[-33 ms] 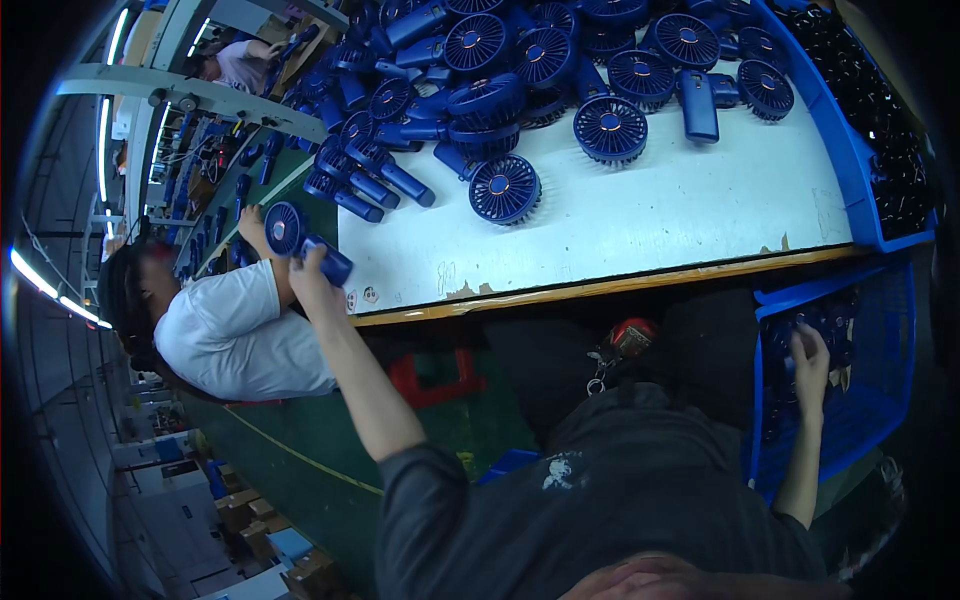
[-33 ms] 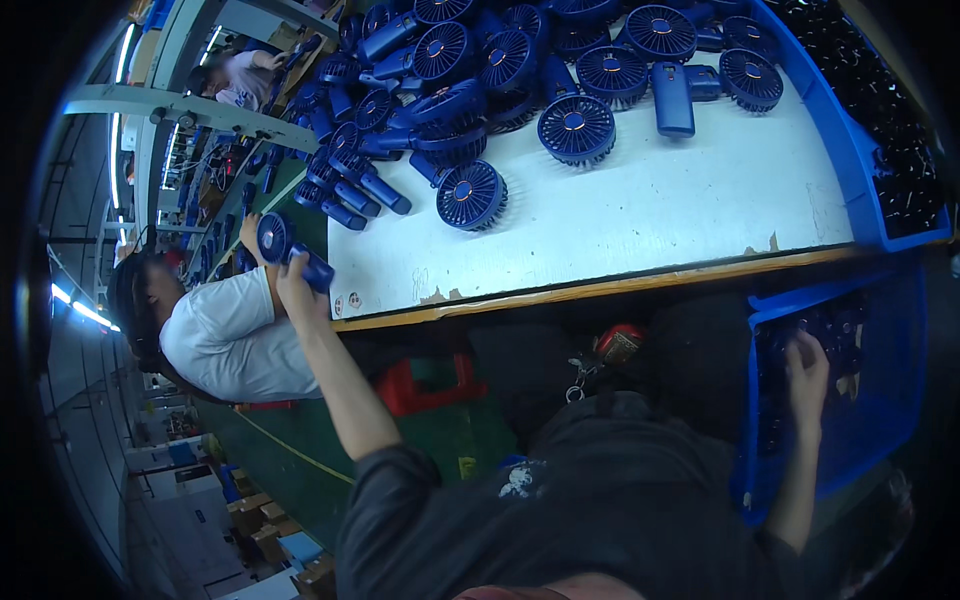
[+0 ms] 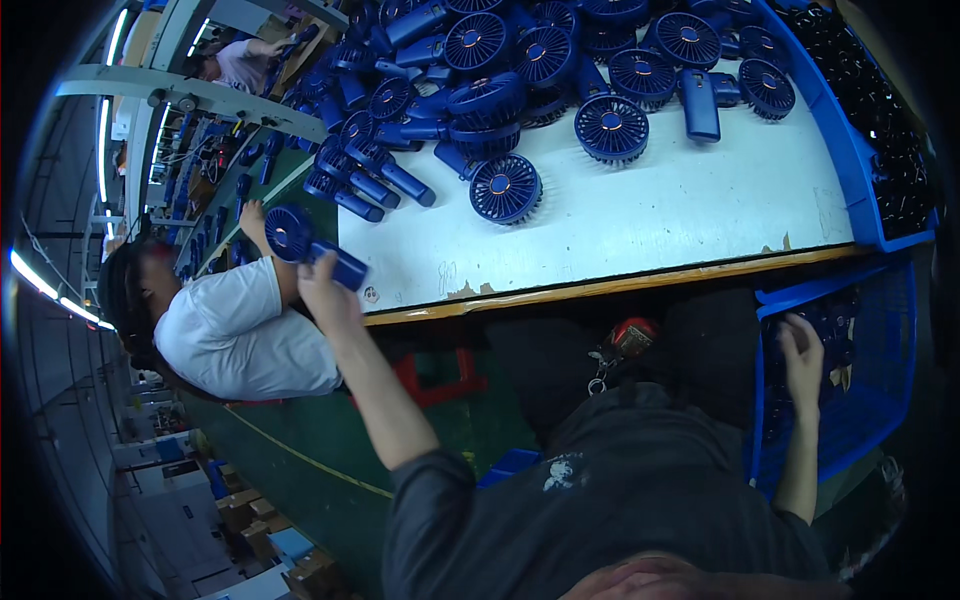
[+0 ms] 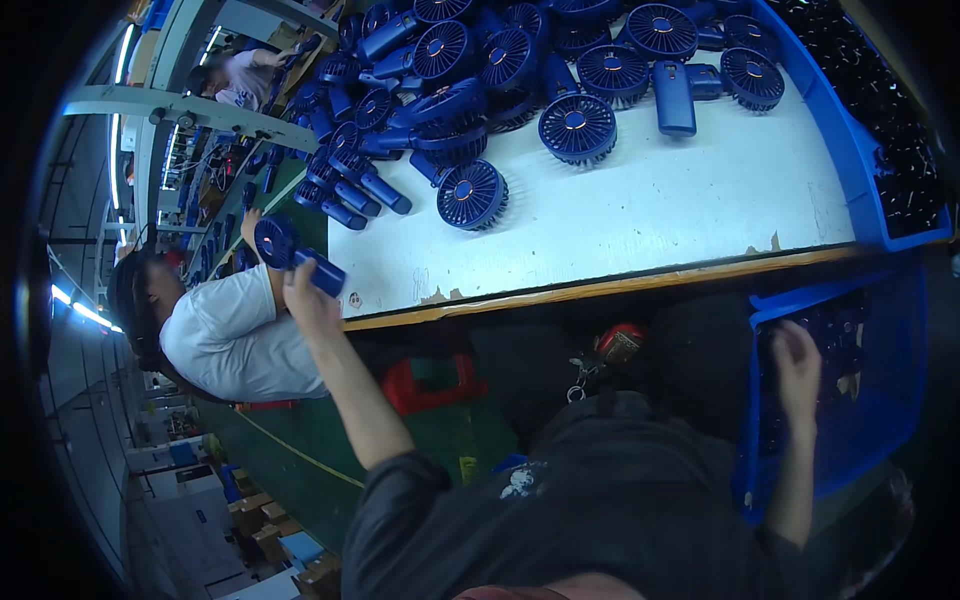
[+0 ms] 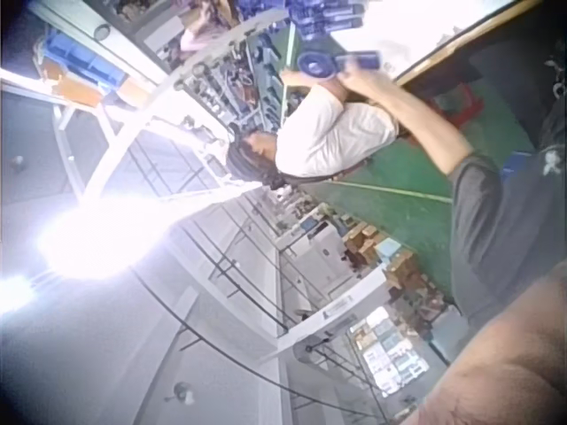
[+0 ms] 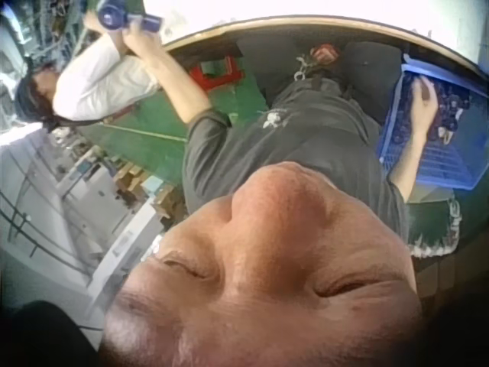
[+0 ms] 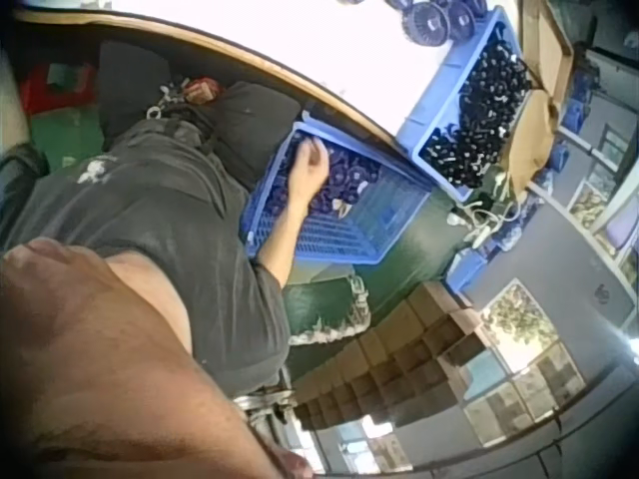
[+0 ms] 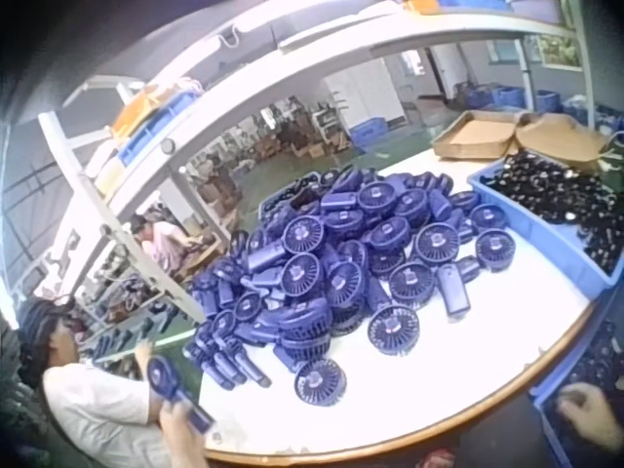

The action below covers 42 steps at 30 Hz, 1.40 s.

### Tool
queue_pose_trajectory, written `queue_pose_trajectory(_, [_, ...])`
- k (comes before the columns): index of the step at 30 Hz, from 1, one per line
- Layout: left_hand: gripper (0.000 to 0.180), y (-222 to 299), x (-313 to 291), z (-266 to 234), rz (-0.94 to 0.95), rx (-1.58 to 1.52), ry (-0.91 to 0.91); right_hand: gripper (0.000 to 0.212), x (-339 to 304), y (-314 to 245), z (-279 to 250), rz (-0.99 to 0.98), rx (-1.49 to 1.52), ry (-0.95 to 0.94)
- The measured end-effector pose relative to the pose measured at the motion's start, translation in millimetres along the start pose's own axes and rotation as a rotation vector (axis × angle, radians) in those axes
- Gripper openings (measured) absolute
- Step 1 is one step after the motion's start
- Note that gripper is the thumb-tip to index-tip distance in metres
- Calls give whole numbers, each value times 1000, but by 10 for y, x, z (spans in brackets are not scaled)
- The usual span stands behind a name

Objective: Assembling small blue handheld fans by attaching components on an electronics assembly line.

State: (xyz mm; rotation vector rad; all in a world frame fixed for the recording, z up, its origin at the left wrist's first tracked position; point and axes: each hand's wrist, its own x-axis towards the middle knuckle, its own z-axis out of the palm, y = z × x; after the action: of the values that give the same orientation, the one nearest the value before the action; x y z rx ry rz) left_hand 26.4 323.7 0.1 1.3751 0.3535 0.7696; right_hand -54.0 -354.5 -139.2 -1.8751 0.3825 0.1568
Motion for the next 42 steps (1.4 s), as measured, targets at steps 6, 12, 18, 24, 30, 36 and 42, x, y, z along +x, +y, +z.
queue_pose_trajectory(6, [51,-136,-2059,1534,-138,-456,-266,52,-172,-1400,1342,-397,233,-604])
queue_pose_trajectory(12, [74,-298,-2592,1939,-178,-367,-382,52,-327,-1590,1718,-344,222,-695])
queue_pose_trajectory(18, [54,-210,-2324,2127,-217,-332,-426,47,-183,-1737,1632,-794,11,-485])
queue_pose_trajectory(24, [68,-271,-2295,2360,-889,-631,-686,38,4,-2074,1210,-1058,-559,-533])
queue_pose_trajectory(30, [95,-56,-2432,2280,-670,-410,-1038,26,671,-2904,191,-752,-946,-607])
queue_pose_trajectory(36, [72,-15,-2395,2172,-681,-662,-1001,24,2346,-2194,-1138,-134,-1334,327])
queue_pose_trajectory(42, [31,-19,-2379,2058,-640,-441,-860,23,2534,-2015,-1308,-205,-1216,361])
